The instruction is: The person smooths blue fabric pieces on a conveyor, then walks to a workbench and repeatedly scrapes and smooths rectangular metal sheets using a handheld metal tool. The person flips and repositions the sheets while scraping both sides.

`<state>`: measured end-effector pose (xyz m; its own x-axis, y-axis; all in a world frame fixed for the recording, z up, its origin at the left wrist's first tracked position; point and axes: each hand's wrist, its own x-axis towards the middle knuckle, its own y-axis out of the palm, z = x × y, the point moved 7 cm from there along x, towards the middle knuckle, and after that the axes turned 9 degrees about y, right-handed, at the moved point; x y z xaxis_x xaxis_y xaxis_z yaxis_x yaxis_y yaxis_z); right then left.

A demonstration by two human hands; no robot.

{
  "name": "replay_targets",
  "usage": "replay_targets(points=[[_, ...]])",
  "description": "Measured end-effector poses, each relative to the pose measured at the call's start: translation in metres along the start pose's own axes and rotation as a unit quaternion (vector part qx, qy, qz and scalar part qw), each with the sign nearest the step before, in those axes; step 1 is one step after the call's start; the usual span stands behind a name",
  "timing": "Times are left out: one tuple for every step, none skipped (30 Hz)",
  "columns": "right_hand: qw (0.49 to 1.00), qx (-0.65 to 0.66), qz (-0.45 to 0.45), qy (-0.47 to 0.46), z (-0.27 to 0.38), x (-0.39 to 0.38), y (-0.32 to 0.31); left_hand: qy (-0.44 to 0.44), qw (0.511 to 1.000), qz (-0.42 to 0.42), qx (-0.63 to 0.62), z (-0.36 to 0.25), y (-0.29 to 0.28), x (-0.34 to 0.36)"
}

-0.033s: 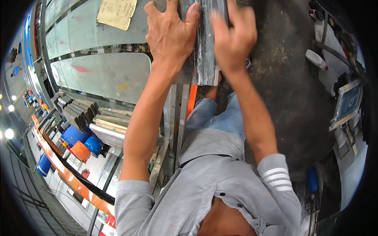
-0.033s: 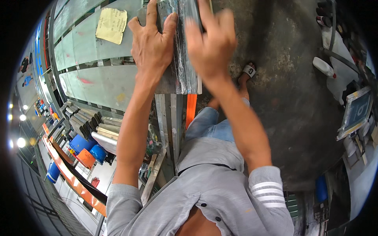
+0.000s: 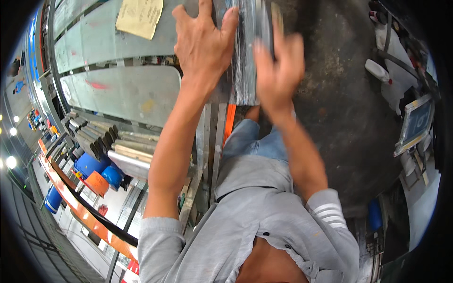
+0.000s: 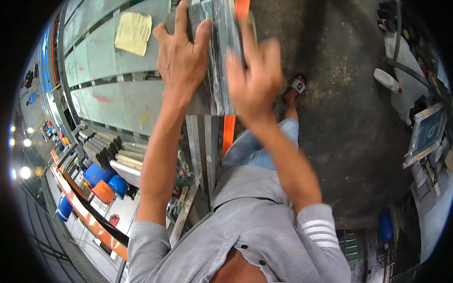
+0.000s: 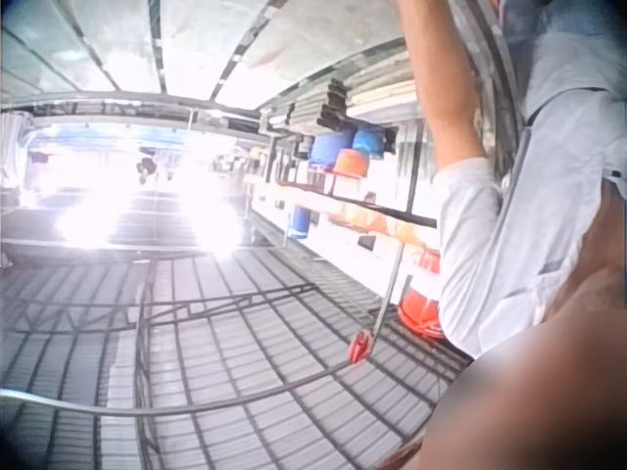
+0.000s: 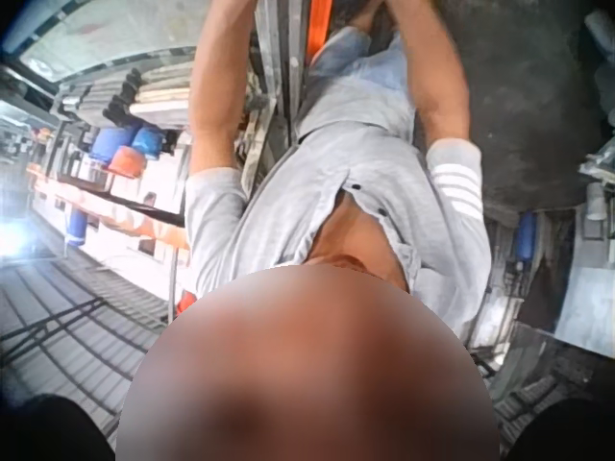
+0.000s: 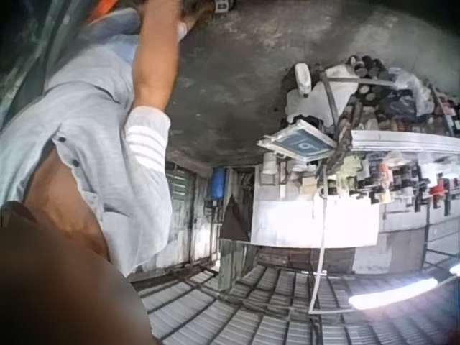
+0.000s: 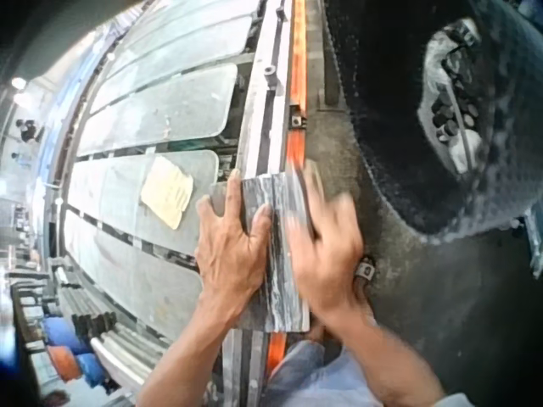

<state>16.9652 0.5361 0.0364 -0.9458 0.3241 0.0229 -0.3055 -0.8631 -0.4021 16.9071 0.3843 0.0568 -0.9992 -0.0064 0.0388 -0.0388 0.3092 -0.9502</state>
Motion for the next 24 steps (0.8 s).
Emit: replay_targets(points=[[1.000, 0.012, 0.011, 0.000, -0.011, -0.039, -0.013, -0.007, 1.000, -0.001, -0.012, 0.002, 0.000, -0.002], [1.000, 0.021, 0.017, 0.000, -0.015, -0.045, -0.014, -0.015, 1.000, -0.001, -0.021, 0.006, 0.002, -0.005], [0.999, 0.028, 0.020, 0.001, -0.018, -0.050, -0.015, 0.001, 1.000, -0.010, 0.005, 0.007, 0.005, -0.005], [1.000, 0.028, 0.009, 0.003, -0.013, -0.030, -0.009, 0.002, 1.000, -0.005, 0.000, 0.007, 0.007, -0.001], [1.000, 0.013, 0.010, 0.011, -0.008, 0.007, 0.003, 0.001, 1.000, 0.005, -0.004, 0.005, 0.006, -0.001], [0.999, 0.001, -0.032, -0.020, 0.001, 0.045, 0.013, 0.003, 1.000, 0.010, -0.006, 0.003, 0.006, 0.003], [0.999, -0.007, -0.041, -0.033, 0.001, 0.067, 0.020, 0.003, 1.000, 0.008, -0.004, 0.003, 0.007, 0.008], [0.998, -0.018, -0.046, -0.040, 0.001, 0.073, 0.022, 0.001, 1.000, 0.013, -0.001, 0.004, 0.009, 0.007], [0.999, -0.018, -0.034, 0.004, 0.000, 0.052, 0.014, -0.010, 1.000, 0.016, 0.001, 0.007, 0.009, 0.002], [1.000, 0.012, -0.014, 0.000, -0.009, 0.019, 0.007, -0.010, 1.000, 0.015, -0.001, 0.009, 0.008, 0.001], [0.999, 0.034, -0.005, -0.001, -0.015, -0.011, -0.002, -0.004, 1.000, 0.013, -0.005, 0.010, 0.009, 0.000], [0.999, 0.043, -0.004, -0.003, -0.014, -0.013, -0.003, -0.001, 1.000, 0.010, -0.007, 0.011, 0.009, 0.000], [0.999, 0.048, -0.006, -0.004, -0.002, -0.011, -0.006, -0.001, 1.000, 0.014, -0.012, 0.011, 0.009, -0.002], [1.000, 0.016, 0.002, -0.005, -0.001, 0.011, 0.002, -0.002, 1.000, 0.020, -0.006, 0.010, 0.009, -0.002], [1.000, -0.002, -0.010, -0.015, 0.006, 0.044, 0.011, -0.001, 1.000, 0.025, 0.002, 0.008, 0.008, 0.000], [0.999, -0.018, -0.023, -0.030, 0.008, 0.072, 0.019, 0.001, 1.000, 0.025, 0.010, 0.007, 0.009, 0.005], [0.999, -0.009, -0.027, -0.027, 0.007, 0.077, 0.022, 0.000, 1.000, 0.025, 0.011, 0.007, 0.009, 0.005], [1.000, 0.001, -0.019, -0.008, 0.002, 0.057, 0.017, -0.003, 1.000, 0.028, 0.011, 0.008, 0.008, 0.001], [1.000, 0.013, -0.012, 0.003, -0.007, 0.025, 0.008, -0.006, 1.000, 0.022, 0.009, 0.009, 0.009, 0.004], [1.000, 0.024, -0.005, 0.008, -0.016, 0.002, 0.002, -0.005, 1.000, 0.016, 0.009, 0.010, 0.011, 0.006], [0.999, 0.036, -0.001, 0.014, -0.015, 0.004, 0.001, -0.001, 1.000, 0.014, 0.009, 0.012, 0.012, 0.004], [0.999, 0.048, 0.001, 0.022, -0.006, 0.007, -0.001, 0.005, 1.000, 0.019, 0.011, 0.011, 0.010, 0.000], [1.000, 0.025, -0.015, -0.003, -0.003, 0.031, 0.006, -0.007, 1.000, 0.023, -0.011, 0.010, 0.009, 0.002], [0.999, 0.004, -0.032, -0.027, 0.003, 0.065, 0.016, 0.000, 1.000, 0.024, -0.008, 0.008, 0.007, 0.004]])
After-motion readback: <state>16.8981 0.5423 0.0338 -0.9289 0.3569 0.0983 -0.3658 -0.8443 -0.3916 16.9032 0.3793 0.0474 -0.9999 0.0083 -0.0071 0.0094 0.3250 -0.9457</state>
